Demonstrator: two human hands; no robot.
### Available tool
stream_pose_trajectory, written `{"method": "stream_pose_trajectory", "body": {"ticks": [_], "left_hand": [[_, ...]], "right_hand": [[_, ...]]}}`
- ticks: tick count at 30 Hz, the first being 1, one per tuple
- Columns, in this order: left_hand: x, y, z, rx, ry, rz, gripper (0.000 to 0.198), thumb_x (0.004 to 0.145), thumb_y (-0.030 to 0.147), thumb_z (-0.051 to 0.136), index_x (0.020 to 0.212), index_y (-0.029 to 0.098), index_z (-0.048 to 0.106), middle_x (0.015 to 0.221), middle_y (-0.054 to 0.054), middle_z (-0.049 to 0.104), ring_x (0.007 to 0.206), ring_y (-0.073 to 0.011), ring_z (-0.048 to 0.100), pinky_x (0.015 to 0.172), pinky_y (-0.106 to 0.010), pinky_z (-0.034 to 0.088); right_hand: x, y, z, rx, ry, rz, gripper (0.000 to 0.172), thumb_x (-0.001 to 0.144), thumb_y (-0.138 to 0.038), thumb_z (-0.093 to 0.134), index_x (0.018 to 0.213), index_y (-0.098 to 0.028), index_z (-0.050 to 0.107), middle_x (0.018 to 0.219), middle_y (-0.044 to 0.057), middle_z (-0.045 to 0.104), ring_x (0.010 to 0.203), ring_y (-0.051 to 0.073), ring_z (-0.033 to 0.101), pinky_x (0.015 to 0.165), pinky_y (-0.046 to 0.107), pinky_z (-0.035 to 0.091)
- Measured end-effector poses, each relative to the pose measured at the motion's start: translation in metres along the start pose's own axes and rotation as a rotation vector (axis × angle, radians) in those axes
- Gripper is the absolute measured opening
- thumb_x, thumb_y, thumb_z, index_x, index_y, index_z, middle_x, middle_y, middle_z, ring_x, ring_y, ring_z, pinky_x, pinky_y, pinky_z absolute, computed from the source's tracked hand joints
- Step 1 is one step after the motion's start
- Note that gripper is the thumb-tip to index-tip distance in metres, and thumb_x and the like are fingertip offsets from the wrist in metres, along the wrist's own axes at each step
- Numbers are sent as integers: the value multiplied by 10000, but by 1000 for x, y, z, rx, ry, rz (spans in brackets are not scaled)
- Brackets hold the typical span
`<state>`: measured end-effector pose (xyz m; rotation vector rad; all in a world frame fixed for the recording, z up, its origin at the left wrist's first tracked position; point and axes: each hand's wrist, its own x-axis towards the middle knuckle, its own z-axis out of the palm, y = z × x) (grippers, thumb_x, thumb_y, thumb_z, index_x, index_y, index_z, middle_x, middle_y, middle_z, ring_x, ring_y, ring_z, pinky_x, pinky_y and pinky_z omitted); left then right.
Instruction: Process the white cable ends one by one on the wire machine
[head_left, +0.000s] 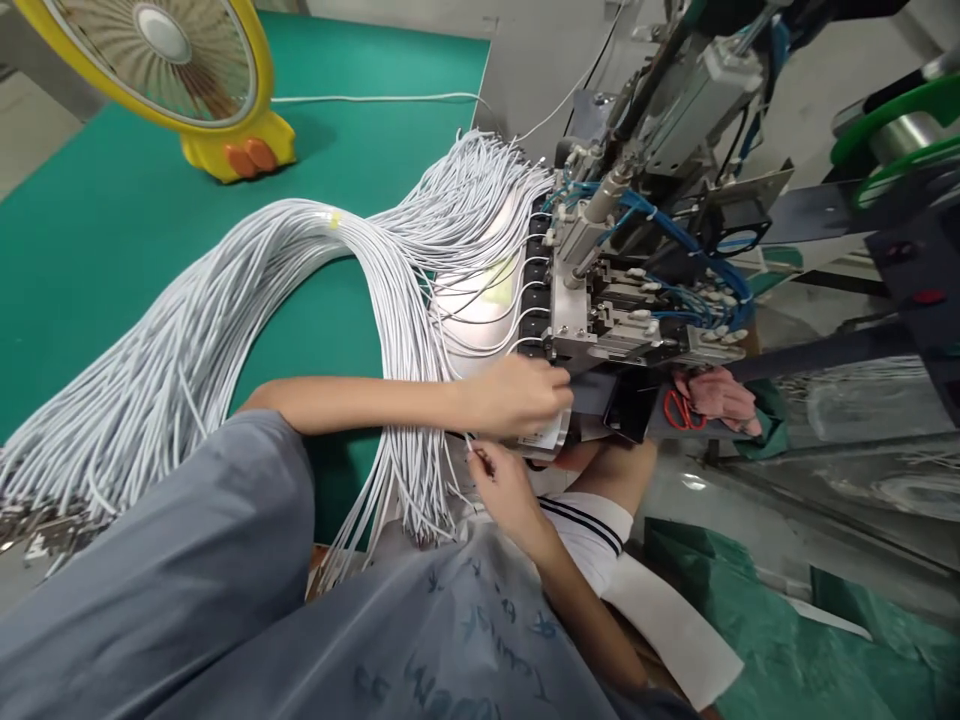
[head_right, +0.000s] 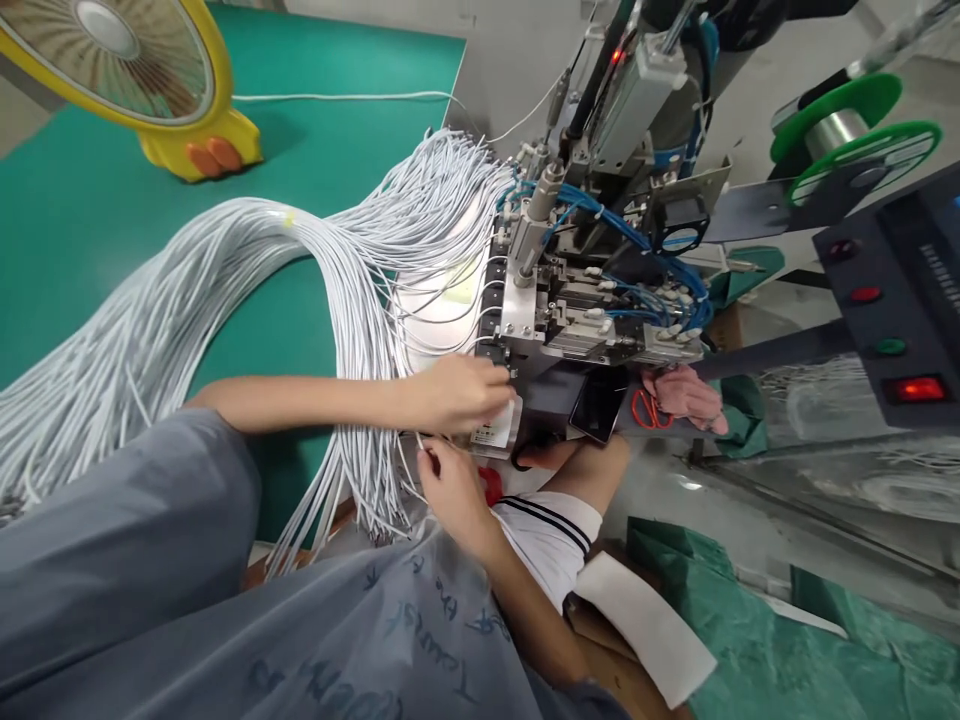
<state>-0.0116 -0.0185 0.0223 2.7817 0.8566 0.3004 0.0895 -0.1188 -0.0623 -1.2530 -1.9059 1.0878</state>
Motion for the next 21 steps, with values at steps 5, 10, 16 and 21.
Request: {"method": "stream_pose_trajectory", "body": {"ticks": [5, 10, 16, 21], "left_hand": [[-6, 18, 5, -521, -32, 201, 339, 925, 362, 465, 1129, 125, 596, 1081, -115, 607, 966, -159, 583, 819, -249, 454], [0, 4, 7, -775, 65, 31, 282, 842, 309, 616, 1037, 110, 660, 916, -81, 659, 794, -123, 608, 705, -216, 462], [1, 5, 5, -875, 153, 31, 190, 869, 204, 553, 941, 111, 702, 807, -63, 651, 669, -89, 570, 616, -201, 445], [-1, 10, 10, -949, 192, 20, 209, 871, 268, 557, 887, 123, 707, 799, -61, 630, 719, -100, 582, 648, -214, 466]], "right_hand": [[-13, -11, -63, 58, 156, 19, 148, 773, -150, 576, 799, -252, 680, 722, 15, 670, 699, 204, 644, 587, 312, 531], [-13, -13, -102, 326, 522, 148, 160, 672, -223, 738, 816, -215, 670, 735, 13, 683, 639, 157, 642, 586, 271, 527], [-9, -12, -98, 539, 574, 122, 161, 776, -318, 649, 881, -201, 688, 710, 26, 677, 638, 157, 641, 636, 316, 540], [-3, -20, -94, 461, 602, 38, 75, 740, -262, 690, 789, -214, 720, 741, 14, 619, 626, 126, 579, 558, 276, 488]]}}
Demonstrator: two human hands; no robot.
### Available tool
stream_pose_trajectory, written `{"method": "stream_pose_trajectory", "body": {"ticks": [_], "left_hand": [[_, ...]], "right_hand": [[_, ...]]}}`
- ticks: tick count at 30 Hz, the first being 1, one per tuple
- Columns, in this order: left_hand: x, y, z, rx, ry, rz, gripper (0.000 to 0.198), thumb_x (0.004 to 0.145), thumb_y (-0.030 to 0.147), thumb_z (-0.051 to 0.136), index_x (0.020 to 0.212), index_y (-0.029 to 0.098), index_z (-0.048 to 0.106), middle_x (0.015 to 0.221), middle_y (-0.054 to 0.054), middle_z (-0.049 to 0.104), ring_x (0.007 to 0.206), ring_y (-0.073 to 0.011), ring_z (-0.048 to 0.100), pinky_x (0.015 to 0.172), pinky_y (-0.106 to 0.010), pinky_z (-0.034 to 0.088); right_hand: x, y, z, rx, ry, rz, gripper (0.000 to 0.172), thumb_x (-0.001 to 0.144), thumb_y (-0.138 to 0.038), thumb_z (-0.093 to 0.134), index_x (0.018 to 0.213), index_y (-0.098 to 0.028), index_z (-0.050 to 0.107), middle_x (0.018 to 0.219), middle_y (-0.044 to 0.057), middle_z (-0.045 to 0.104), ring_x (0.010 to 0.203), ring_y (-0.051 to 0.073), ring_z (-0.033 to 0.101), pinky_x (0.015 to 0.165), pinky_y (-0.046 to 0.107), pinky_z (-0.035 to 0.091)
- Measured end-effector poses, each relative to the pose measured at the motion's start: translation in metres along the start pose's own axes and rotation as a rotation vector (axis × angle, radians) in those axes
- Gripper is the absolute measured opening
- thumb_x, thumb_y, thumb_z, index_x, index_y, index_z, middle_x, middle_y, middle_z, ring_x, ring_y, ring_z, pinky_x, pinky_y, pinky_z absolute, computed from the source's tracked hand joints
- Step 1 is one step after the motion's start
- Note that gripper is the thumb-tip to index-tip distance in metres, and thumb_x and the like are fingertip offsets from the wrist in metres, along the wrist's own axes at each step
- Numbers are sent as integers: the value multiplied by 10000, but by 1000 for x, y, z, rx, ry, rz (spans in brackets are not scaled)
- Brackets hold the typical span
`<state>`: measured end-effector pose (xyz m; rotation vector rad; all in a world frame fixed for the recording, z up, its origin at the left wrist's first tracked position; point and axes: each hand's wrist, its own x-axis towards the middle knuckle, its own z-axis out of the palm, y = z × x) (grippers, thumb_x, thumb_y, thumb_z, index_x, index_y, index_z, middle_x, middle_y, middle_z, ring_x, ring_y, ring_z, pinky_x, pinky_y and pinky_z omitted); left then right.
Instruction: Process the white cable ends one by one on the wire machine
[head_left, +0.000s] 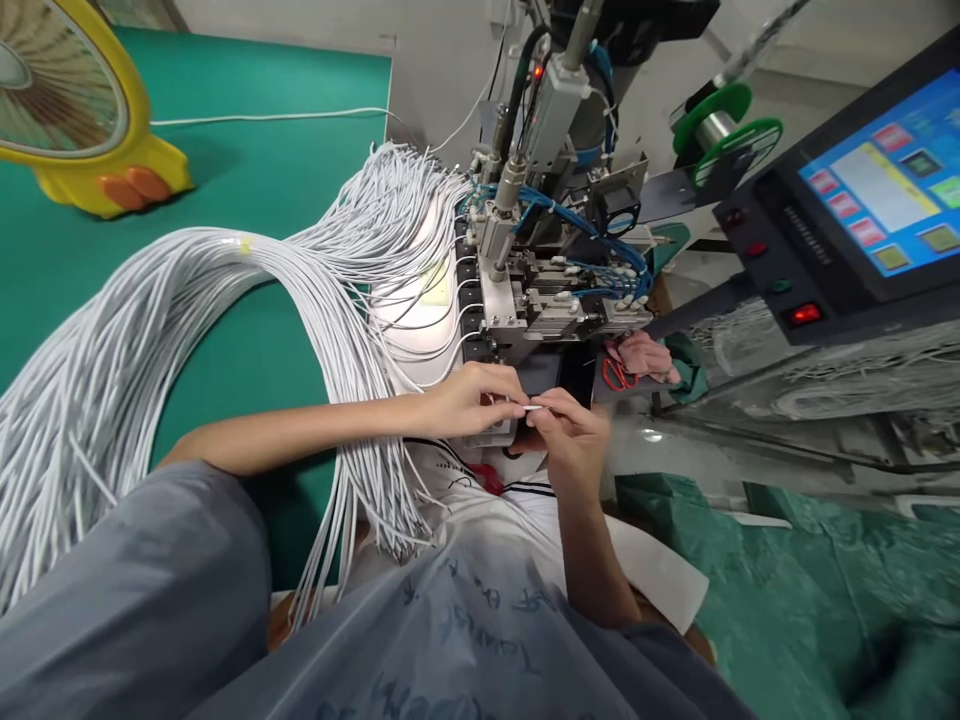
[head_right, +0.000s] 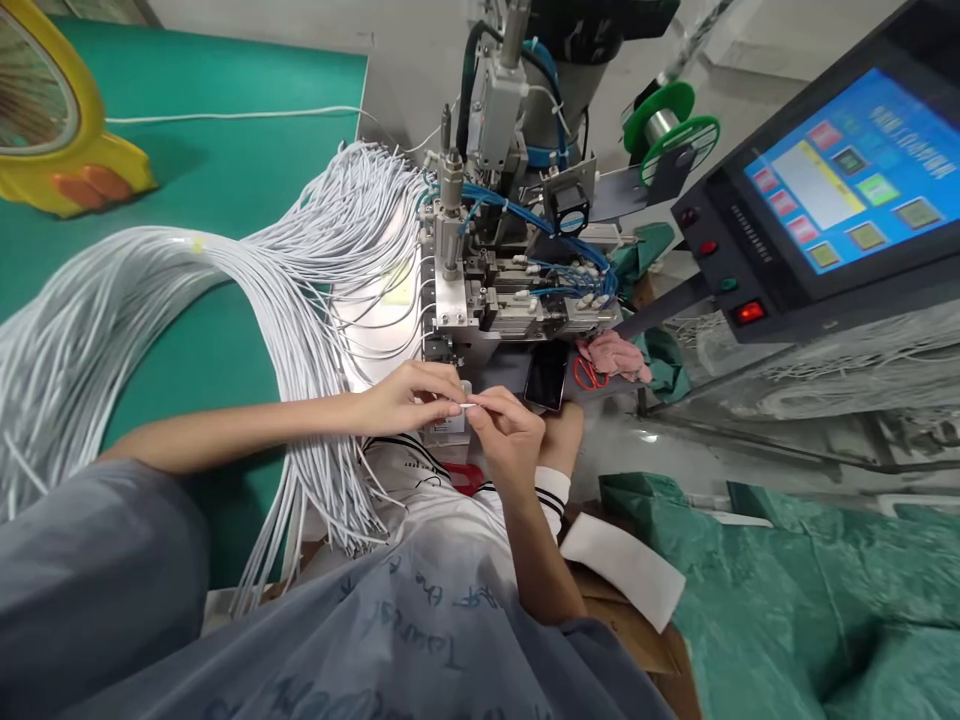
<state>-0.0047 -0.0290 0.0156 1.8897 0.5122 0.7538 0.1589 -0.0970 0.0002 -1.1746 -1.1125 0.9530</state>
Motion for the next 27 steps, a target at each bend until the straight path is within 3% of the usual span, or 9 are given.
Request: {"method": "stream_pose_trajectory", "body": {"ticks": [5, 11, 14, 17, 21, 25, 27], "left_hand": [[-1, -4, 0, -64, -8, -53, 240, 894, 260, 506, 856, 113, 692, 681, -20, 580, 561, -67, 535, 554, -188, 434], [2, -4, -4, 177, -46, 114, 235, 883, 151, 456, 841, 116, 685, 690, -34, 566, 644, -94, 518, 618, -207, 412], [0, -6, 0, 191, 0, 100, 222, 876, 159, 471, 814, 121, 681, 673, -23, 546, 638, -94, 499, 604, -204, 400], [-2, -7, 6, 151, 46, 44, 204, 876, 198, 498, 795, 127, 672, 635, 0, 517, 590, -79, 471, 568, -189, 385], [-3, -5, 7, 298, 56, 77, 242, 892, 208, 456, 796, 114, 657, 649, -7, 501, 587, -81, 460, 554, -188, 371], [-2, -6, 1, 600, -94, 134, 292, 896, 170, 382, 810, 106, 654, 749, -57, 544, 589, -95, 463, 538, -214, 352], [-1, -10, 0, 618, -108, 100, 280, 890, 168, 395, 825, 113, 662, 753, -55, 557, 603, -100, 481, 546, -217, 357]], "right_hand": [[8, -14, -4, -139, -119, -38, 95, 769, -245, 651, 801, -204, 731, 731, 23, 606, 667, 136, 566, 570, 276, 453], [18, -28, -12, -344, -229, -40, 113, 766, -219, 638, 679, -163, 682, 633, 4, 548, 526, 90, 449, 453, 246, 304], [16, -22, -7, -305, -178, -64, 108, 765, -211, 634, 678, -164, 678, 617, -7, 509, 507, 83, 422, 446, 243, 284], [9, -10, 2, -285, -45, -127, 97, 780, -208, 620, 716, -173, 683, 640, -1, 502, 545, 98, 453, 463, 245, 313], [4, -2, 5, -443, 82, -292, 97, 789, -187, 596, 739, -175, 678, 616, -12, 478, 499, 85, 396, 453, 246, 311], [12, -5, -5, -557, -123, -220, 129, 789, -185, 597, 669, -164, 641, 570, -30, 454, 466, 68, 361, 445, 239, 295], [17, -3, -8, -535, -175, -167, 161, 801, -198, 589, 648, -162, 626, 579, -25, 467, 480, 72, 379, 453, 240, 298]]}}
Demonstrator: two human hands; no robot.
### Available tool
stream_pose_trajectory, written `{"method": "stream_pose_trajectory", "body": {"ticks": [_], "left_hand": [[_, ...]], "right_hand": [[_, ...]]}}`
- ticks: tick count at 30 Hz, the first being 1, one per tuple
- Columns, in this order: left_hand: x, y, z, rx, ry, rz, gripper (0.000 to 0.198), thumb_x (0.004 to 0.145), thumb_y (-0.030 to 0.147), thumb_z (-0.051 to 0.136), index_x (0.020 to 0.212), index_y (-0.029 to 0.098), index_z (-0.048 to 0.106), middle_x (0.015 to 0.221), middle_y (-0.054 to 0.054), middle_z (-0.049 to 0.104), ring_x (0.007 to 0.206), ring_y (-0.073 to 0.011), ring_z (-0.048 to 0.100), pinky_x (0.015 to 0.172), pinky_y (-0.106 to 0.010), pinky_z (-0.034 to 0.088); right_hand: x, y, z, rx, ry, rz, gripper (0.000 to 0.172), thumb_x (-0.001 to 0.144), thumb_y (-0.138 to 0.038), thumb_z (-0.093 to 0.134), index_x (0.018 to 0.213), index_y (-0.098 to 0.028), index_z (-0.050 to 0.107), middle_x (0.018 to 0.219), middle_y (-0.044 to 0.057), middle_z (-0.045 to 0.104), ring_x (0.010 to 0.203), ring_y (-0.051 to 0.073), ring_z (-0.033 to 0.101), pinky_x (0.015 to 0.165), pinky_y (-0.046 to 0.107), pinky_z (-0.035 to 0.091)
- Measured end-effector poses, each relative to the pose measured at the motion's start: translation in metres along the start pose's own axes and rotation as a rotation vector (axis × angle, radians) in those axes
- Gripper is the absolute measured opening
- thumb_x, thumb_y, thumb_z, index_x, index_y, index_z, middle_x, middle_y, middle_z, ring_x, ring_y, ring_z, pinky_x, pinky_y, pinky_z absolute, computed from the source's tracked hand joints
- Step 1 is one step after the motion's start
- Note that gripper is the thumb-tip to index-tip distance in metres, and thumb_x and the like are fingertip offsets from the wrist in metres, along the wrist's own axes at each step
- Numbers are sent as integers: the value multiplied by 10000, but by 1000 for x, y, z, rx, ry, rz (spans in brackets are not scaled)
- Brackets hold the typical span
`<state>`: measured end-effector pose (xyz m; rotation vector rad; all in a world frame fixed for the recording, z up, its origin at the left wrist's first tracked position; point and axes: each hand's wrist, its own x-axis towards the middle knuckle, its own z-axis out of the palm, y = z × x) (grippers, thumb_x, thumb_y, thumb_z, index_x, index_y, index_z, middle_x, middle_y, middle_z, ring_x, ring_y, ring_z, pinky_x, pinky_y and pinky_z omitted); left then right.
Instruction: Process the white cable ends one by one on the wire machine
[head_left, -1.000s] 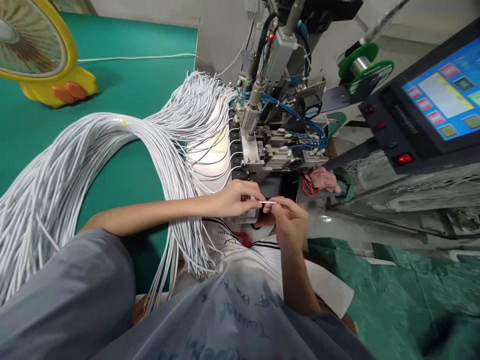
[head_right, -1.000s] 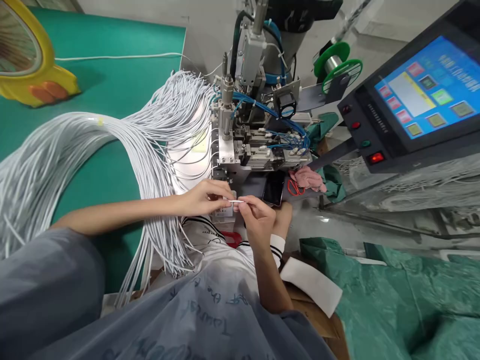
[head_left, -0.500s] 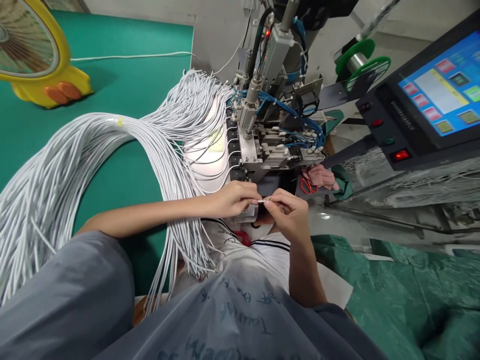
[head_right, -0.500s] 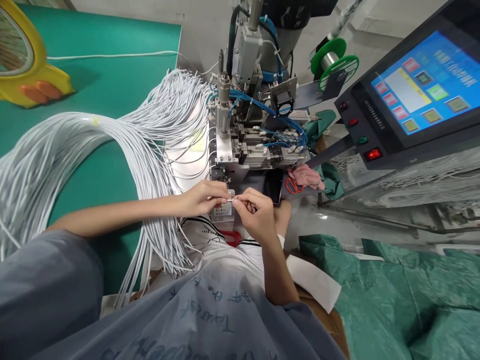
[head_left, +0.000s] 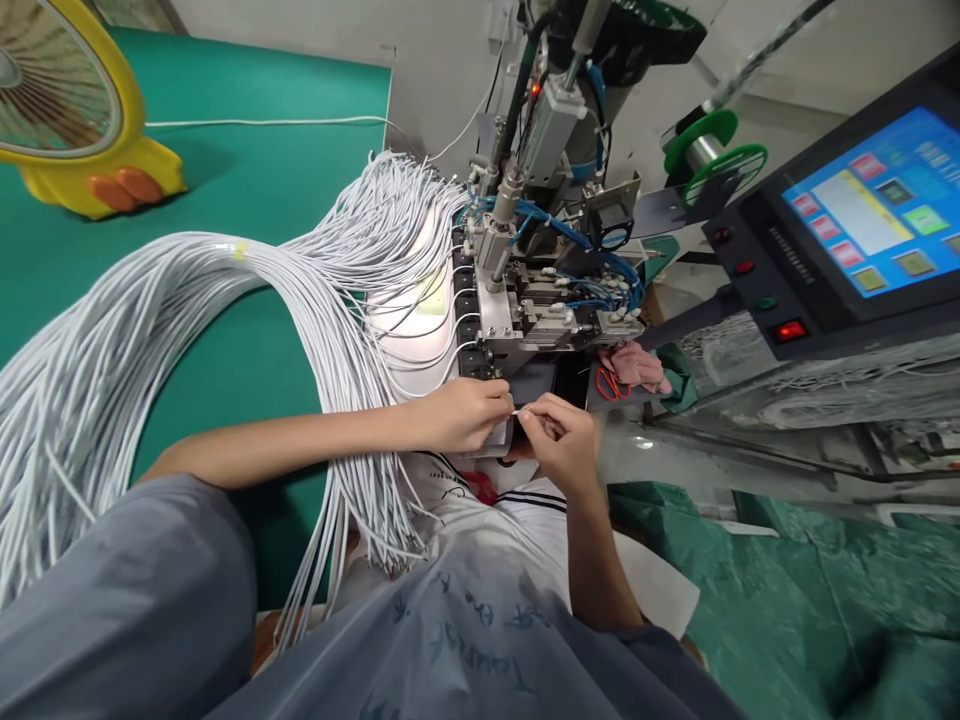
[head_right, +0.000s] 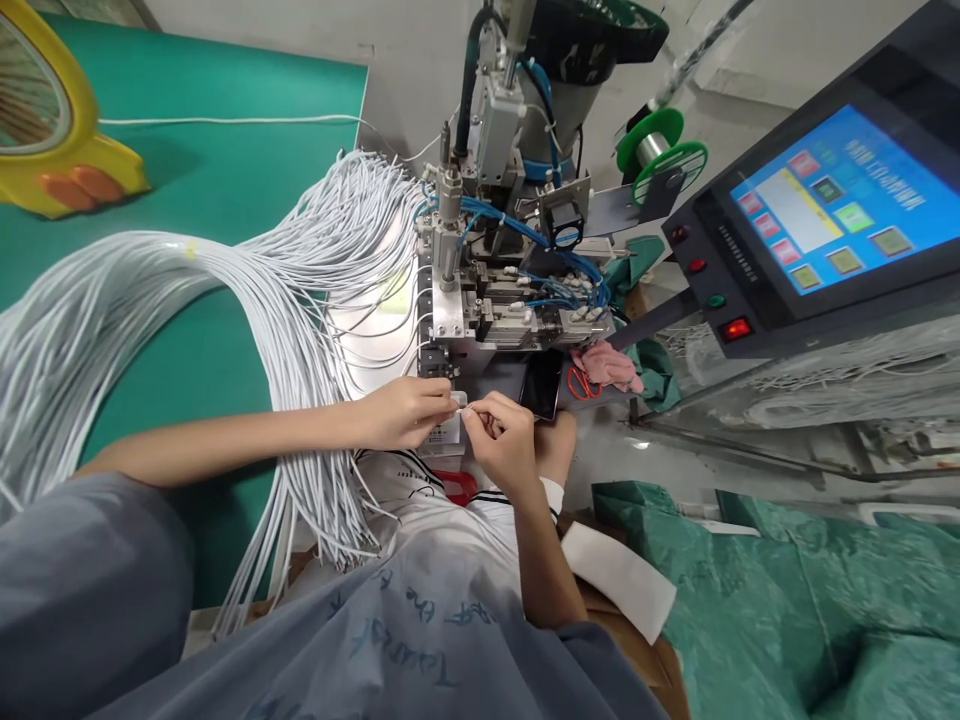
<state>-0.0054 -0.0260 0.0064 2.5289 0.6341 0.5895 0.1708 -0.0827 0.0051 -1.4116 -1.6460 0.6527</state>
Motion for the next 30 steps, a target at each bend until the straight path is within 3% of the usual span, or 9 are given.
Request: {"method": "stream_pose_trajectory", "body": {"ticks": [5, 9, 13, 18, 27, 30], "left_hand": [[3, -3, 11, -360, 120, -272, 168, 853, 213, 540, 799, 142, 683, 701, -3, 595, 662, -89, 548, 615, -186, 411], [6, -3, 9, -442, 78, -309, 159, 846, 240, 574, 827, 130, 687, 710, -3, 591, 664, -88, 546, 616, -175, 424], [12, -14, -4, -71, -95, -204, 240, 901, 179, 433, 930, 103, 660, 794, -48, 564, 672, -108, 539, 634, -211, 431], [14, -34, -3, 288, -196, -232, 253, 866, 96, 380, 968, 62, 610, 911, -102, 530, 609, -113, 536, 573, -244, 438], [13, -44, 6, 292, -239, -229, 268, 907, 119, 343, 949, 81, 605, 914, -87, 524, 576, -94, 524, 578, -237, 458], [13, -44, 5, 298, -235, -225, 286, 898, 107, 367, 1069, 106, 595, 907, -73, 529, 581, -97, 534, 572, -228, 460]], "right_hand": [[2, 11, 21, 151, 206, 2, 178, 821, -228, 575, 665, -167, 635, 618, 0, 483, 567, 114, 455, 497, 259, 339], [4, 19, 38, 246, 329, 25, 185, 824, -264, 574, 681, -171, 645, 631, 14, 517, 595, 136, 492, 517, 269, 371], [17, 41, 38, 220, 240, 126, 246, 844, -310, 529, 690, -165, 655, 641, 18, 531, 597, 136, 500, 543, 271, 395], [34, 79, 37, 275, 75, 300, 248, 799, -352, 549, 867, -157, 686, 692, 26, 593, 598, 137, 524, 559, 271, 423], [46, 88, 51, 373, 4, 392, 244, 735, -401, 608, 700, -159, 620, 628, 22, 601, 602, 144, 536, 552, 260, 430], [48, 89, 52, 388, -21, 384, 256, 742, -414, 602, 710, -161, 607, 620, 13, 582, 576, 130, 509, 530, 251, 415]]}}
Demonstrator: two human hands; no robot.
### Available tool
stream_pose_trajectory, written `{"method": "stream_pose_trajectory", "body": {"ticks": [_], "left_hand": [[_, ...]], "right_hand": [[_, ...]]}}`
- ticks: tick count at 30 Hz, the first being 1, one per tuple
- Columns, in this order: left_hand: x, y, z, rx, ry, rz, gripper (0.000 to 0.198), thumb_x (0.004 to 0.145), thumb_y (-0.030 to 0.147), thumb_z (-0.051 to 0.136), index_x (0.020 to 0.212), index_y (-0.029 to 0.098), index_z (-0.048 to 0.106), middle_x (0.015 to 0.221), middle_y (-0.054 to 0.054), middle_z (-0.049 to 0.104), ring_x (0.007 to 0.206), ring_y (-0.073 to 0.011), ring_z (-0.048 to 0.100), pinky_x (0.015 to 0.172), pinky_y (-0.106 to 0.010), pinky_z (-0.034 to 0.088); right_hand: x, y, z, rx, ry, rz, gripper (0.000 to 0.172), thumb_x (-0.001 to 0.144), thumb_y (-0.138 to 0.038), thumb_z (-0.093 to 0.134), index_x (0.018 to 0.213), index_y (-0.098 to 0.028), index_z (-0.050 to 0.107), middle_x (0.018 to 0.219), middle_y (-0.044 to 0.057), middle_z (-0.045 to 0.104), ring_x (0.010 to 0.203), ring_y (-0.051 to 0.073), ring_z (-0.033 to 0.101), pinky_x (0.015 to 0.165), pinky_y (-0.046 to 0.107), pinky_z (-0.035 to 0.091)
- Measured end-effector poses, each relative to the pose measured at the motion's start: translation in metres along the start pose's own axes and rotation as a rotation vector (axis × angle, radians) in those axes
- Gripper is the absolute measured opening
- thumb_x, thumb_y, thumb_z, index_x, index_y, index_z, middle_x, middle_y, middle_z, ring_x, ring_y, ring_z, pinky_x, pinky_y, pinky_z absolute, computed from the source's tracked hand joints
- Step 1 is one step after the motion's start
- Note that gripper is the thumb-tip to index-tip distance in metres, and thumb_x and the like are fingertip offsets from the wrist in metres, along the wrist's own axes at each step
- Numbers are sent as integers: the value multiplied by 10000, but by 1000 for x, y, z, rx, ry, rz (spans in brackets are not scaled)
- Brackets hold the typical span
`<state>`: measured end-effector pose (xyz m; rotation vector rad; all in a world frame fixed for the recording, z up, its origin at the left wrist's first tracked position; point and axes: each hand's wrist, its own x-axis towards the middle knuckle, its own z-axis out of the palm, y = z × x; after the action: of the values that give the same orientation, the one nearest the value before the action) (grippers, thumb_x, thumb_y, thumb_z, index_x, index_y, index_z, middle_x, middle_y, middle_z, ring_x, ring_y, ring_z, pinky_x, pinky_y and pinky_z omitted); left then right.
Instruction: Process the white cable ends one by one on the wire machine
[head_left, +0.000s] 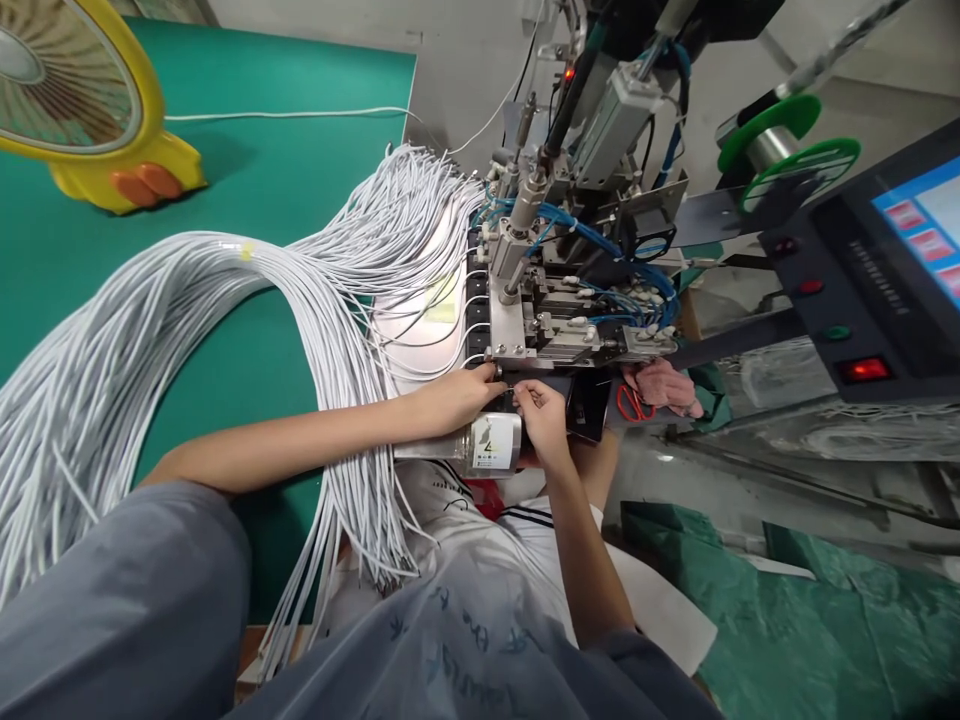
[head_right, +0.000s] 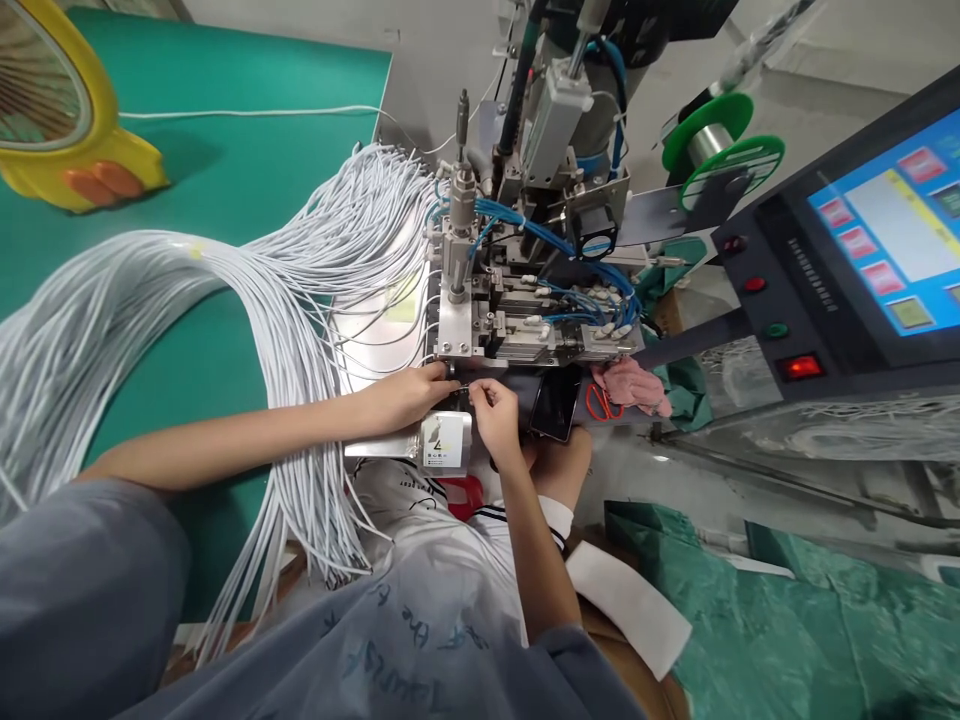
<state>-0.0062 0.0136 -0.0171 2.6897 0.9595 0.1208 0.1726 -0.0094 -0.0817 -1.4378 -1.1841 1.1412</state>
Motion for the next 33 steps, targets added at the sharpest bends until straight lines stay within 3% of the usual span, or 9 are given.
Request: {"method": "stream_pose_trajectory", "body": {"ticks": [3, 10, 16, 24, 33], "left_hand": [[0, 0, -1, 33, -4, 17, 361, 868, 65, 395, 1180, 130, 565, 914, -72, 531, 597, -98, 553, 579, -222, 465], [-1, -2, -4, 49, -36, 56, 378, 873, 65, 394, 1208, 115, 562, 1020, -117, 535, 662, -110, 587, 591, -224, 472], [0, -1, -4, 88, -43, 38, 387, 858, 58, 404, 1203, 131, 563, 1026, -112, 540, 662, -118, 593, 573, -235, 449], [-8, 13, -25, 231, -124, -66, 226, 788, -2, 434, 827, 80, 642, 826, -118, 586, 682, -185, 593, 498, -258, 368], [-8, 9, -24, 205, -98, -67, 205, 747, 5, 453, 761, 85, 640, 750, -105, 613, 590, -156, 583, 482, -261, 340]], "right_hand": [[1, 0, 0, 5, -20, 5, 280, 740, -442, 604, 712, -164, 591, 611, 8, 568, 560, 124, 493, 508, 242, 405], [-1, -3, -2, 43, -79, 59, 254, 748, -425, 587, 715, -173, 591, 644, 4, 575, 578, 129, 519, 529, 250, 432], [-1, 4, 3, 18, -46, 16, 237, 744, -400, 585, 699, -169, 566, 579, -16, 524, 499, 97, 425, 477, 232, 355], [0, -4, 2, 11, -54, 10, 228, 757, -405, 570, 731, -179, 569, 586, -25, 512, 522, 109, 459, 489, 234, 376], [6, -6, 7, 16, -67, 55, 290, 738, -463, 579, 677, -192, 494, 513, -52, 449, 465, 91, 406, 459, 229, 336]]}}
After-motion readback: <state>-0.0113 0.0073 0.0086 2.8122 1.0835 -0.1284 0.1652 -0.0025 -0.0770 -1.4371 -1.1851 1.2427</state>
